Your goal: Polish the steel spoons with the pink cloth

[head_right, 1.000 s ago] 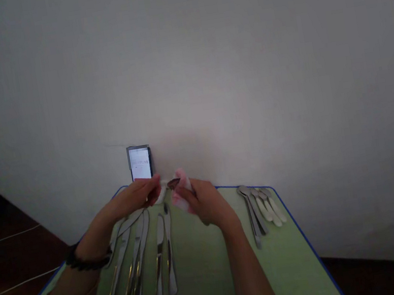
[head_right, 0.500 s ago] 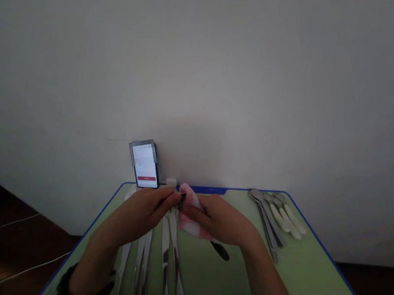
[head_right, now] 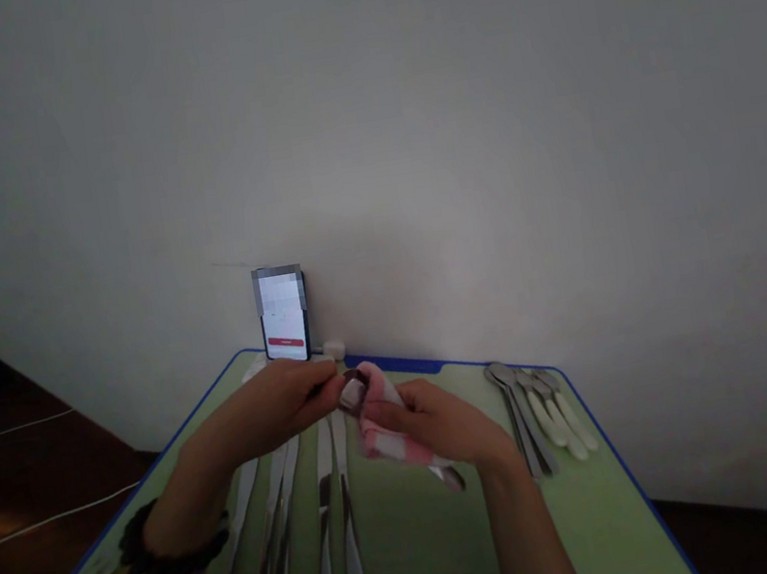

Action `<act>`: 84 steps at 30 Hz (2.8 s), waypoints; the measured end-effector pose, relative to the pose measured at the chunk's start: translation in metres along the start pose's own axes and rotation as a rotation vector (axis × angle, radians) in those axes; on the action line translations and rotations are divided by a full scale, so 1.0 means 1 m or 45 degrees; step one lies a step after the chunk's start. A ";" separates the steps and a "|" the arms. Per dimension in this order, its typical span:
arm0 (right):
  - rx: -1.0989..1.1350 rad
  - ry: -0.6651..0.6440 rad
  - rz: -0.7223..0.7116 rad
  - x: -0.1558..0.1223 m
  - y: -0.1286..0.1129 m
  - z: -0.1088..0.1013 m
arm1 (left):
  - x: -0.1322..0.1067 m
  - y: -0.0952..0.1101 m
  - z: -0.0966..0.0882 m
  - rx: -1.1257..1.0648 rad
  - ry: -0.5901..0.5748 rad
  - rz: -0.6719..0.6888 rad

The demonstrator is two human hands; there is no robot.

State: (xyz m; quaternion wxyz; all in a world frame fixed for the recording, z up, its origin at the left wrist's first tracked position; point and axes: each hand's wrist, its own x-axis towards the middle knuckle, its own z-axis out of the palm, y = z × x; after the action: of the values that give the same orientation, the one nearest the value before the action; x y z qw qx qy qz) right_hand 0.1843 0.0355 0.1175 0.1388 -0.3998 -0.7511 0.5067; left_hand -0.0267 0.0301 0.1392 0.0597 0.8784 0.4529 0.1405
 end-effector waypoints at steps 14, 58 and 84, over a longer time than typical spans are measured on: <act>-0.457 0.077 -0.049 -0.021 -0.021 -0.002 | -0.014 -0.005 0.006 -0.663 -0.359 -0.425; -0.488 -0.174 0.078 -0.034 -0.033 0.002 | -0.017 -0.031 0.009 -0.474 -0.367 -0.165; -0.579 0.063 -0.063 -0.044 -0.023 -0.015 | -0.007 -0.011 0.020 -0.815 -0.192 -0.334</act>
State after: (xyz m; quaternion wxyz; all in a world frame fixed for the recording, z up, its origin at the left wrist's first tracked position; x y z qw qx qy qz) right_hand 0.2108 0.0083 0.1530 0.0758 -0.4146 -0.8519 0.3107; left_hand -0.0326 0.0313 0.1161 0.3827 0.7575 0.4892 0.2011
